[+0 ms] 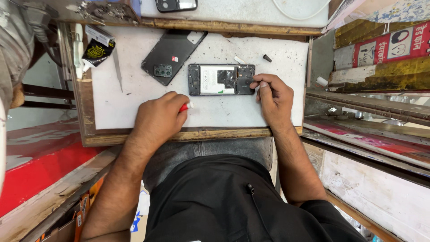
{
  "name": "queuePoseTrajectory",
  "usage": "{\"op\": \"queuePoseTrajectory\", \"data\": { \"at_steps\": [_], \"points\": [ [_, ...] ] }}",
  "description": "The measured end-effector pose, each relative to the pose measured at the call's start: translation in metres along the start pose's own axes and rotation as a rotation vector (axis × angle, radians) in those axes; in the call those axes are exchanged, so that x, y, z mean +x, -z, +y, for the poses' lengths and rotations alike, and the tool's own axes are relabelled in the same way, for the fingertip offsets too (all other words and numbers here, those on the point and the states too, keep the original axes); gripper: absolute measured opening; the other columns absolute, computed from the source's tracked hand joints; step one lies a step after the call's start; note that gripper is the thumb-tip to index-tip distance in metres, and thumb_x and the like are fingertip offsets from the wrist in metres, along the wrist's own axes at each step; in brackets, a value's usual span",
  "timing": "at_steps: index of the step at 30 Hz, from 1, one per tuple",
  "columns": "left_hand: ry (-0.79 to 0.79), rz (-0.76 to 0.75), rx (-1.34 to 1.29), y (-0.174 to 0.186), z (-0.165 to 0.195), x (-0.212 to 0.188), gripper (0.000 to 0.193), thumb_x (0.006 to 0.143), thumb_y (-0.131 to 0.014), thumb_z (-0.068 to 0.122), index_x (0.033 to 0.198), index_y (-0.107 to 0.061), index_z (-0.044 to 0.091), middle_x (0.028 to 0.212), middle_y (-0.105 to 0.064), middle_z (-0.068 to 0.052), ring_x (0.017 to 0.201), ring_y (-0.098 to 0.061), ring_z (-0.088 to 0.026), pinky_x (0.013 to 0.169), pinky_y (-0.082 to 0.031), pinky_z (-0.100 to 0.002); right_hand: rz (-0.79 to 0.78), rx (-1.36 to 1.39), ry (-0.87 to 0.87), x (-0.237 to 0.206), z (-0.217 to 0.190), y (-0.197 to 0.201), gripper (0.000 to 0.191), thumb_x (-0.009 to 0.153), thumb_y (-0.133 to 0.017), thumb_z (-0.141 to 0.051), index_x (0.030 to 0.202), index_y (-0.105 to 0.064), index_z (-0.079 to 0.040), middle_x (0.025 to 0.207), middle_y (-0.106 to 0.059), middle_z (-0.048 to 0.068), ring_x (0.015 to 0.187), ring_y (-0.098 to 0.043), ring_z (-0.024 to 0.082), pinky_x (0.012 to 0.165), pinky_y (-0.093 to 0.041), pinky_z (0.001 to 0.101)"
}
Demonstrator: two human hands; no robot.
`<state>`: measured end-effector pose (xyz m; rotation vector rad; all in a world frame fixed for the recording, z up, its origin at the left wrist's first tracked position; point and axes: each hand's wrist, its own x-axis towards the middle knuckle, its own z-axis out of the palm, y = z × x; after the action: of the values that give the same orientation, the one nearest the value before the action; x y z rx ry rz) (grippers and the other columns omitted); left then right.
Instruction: The person uses a red-handled screwdriver to remove and reinsert small screws from a disassembled smartphone on a workbench. They repeatedly pick up screws, place them into screw holes, and turn the screwdriver, occasionally pausing to handle loose screws.
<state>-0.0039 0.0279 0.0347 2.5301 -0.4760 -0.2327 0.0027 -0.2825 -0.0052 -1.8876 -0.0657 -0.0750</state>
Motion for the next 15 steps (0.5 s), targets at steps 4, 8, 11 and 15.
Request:
{"op": "queuePoseTrajectory", "data": {
  "at_steps": [4,8,11,15],
  "points": [
    [0.006,0.081,-0.273,0.013,-0.009,-0.012,0.038,0.093,-0.064,0.008,0.130,-0.061,0.005,0.102,-0.072,-0.014,0.084,-0.073,-0.030,0.075,-0.060,-0.041,0.006,0.060,0.028,-0.002,0.006,0.003,0.020,0.110,-0.049,0.000,0.121,-0.066,0.003,0.099,-0.073,0.010,0.072,-0.058,0.007,0.063,-0.049,0.0202],
    [-0.081,0.188,-0.666,0.021,-0.023,-0.018,0.036,0.104,-0.045,-0.003,0.139,-0.038,0.004,0.108,-0.069,-0.018,0.099,-0.071,-0.027,0.091,-0.060,-0.039,0.088,0.168,0.042,-0.003,0.013,0.006,0.018,0.111,-0.048,-0.002,0.120,-0.064,0.002,0.099,-0.072,0.012,0.069,-0.057,0.008,0.060,-0.047,0.0211],
    [-0.075,0.281,-0.801,0.008,-0.023,-0.015,0.035,0.115,-0.048,0.002,0.143,-0.028,0.007,0.116,-0.071,-0.018,0.104,-0.074,-0.024,0.093,-0.063,-0.037,0.180,0.238,0.058,-0.005,0.017,0.010,0.018,0.113,-0.047,-0.005,0.120,-0.063,0.001,0.096,-0.070,0.012,0.068,-0.056,0.010,0.060,-0.046,0.0227],
    [-0.012,0.368,-0.779,-0.014,-0.018,-0.012,0.057,0.114,-0.055,0.009,0.156,-0.018,0.006,0.103,-0.072,-0.014,0.095,-0.075,-0.020,0.089,-0.065,-0.034,0.279,0.381,0.067,-0.006,0.022,0.014,0.017,0.116,-0.048,-0.010,0.120,-0.061,0.000,0.093,-0.069,0.013,0.068,-0.055,0.011,0.062,-0.046,0.0244]
  ]
}}
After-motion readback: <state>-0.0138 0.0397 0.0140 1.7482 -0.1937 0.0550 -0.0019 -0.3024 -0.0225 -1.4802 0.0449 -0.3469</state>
